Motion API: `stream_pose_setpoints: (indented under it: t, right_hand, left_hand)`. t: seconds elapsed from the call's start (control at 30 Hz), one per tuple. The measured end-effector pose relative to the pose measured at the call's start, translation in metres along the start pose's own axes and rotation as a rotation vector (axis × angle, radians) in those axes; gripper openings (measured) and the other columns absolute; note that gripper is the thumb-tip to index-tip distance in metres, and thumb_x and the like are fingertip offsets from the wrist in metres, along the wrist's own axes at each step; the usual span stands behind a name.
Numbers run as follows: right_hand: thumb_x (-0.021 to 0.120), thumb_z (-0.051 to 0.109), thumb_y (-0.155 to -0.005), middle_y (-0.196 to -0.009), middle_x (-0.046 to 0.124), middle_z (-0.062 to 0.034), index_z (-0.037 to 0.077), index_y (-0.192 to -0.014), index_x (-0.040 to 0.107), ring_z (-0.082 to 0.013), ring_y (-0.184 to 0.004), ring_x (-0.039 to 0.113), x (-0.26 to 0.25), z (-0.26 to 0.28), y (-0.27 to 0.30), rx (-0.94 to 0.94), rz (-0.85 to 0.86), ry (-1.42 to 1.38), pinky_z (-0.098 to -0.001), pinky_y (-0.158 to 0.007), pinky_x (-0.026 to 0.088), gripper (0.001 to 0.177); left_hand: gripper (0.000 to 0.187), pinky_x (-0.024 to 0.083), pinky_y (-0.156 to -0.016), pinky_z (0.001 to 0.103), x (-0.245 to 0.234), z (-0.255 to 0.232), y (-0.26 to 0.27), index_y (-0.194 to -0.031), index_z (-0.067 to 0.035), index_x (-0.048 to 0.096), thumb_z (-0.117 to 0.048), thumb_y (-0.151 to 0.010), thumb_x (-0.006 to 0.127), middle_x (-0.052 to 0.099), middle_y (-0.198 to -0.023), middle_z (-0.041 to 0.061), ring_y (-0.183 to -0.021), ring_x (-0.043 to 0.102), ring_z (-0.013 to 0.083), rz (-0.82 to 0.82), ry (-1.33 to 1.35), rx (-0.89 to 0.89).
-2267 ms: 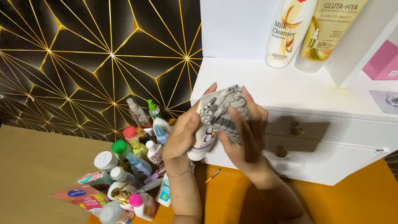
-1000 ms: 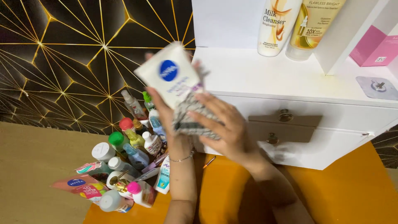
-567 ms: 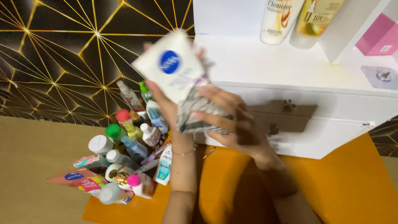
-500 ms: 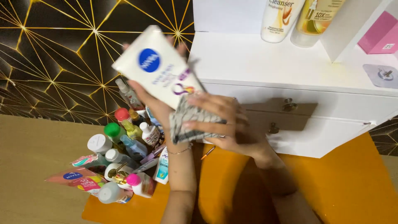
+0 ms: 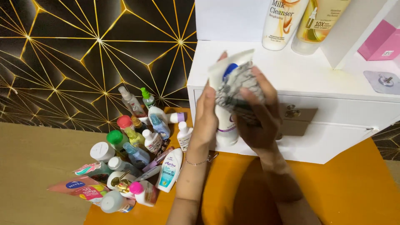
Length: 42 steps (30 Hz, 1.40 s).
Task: Wiping down various skincare and lotion bottles with a cloth at a vanity.
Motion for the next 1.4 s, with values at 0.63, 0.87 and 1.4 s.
stream_pose_setpoints:
  t: [0.63,0.87,1.4]
  right_hand:
    - [0.075,0.018,-0.088,-0.151,0.047,-0.0191,0.013,-0.144,0.048,-0.0342,-0.145,0.050,0.046,-0.013,0.042,0.022,0.296,-0.253,-0.0475,-0.118,0.050,0.062]
    - [0.063,0.039,-0.103,-0.150,0.053,-0.0150,0.002,-0.154,0.028,-0.0287,-0.130,0.065,0.044,-0.030,0.050,0.464,0.025,-0.676,-0.0417,-0.109,0.057,0.073]
    - [0.074,0.031,-0.100,-0.156,0.037,-0.0174,-0.007,-0.162,0.008,-0.0265,-0.146,0.039,0.029,-0.047,0.064,0.411,-0.082,-0.373,-0.0391,-0.128,0.026,0.098]
  left_hand:
    - [0.077,0.041,-0.120,0.042,-0.082,-0.037,0.020,-0.172,-0.012,0.021,-0.060,-0.112,0.028,0.036,-0.165,0.019,-0.149,0.043,0.0353,-0.507,0.552,0.681]
    - [0.079,0.036,-0.127,0.042,-0.068,-0.043,0.043,-0.169,-0.006,0.020,-0.058,-0.109,0.021,0.037,-0.168,0.015,-0.146,0.045,0.0328,-0.612,0.537,0.810]
    - [0.112,0.057,-0.104,0.056,-0.038,-0.012,0.019,-0.164,-0.032,-0.002,-0.079,-0.082,0.059,0.051,-0.134,0.036,-0.111,0.065,0.0451,-0.349,0.135,0.487]
Point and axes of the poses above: each hand's wrist, its own y-axis away from the middle knuckle, its own x-axis out of the palm, z = x × y, the point moved 8 cm from there along -y, towards the middle knuckle
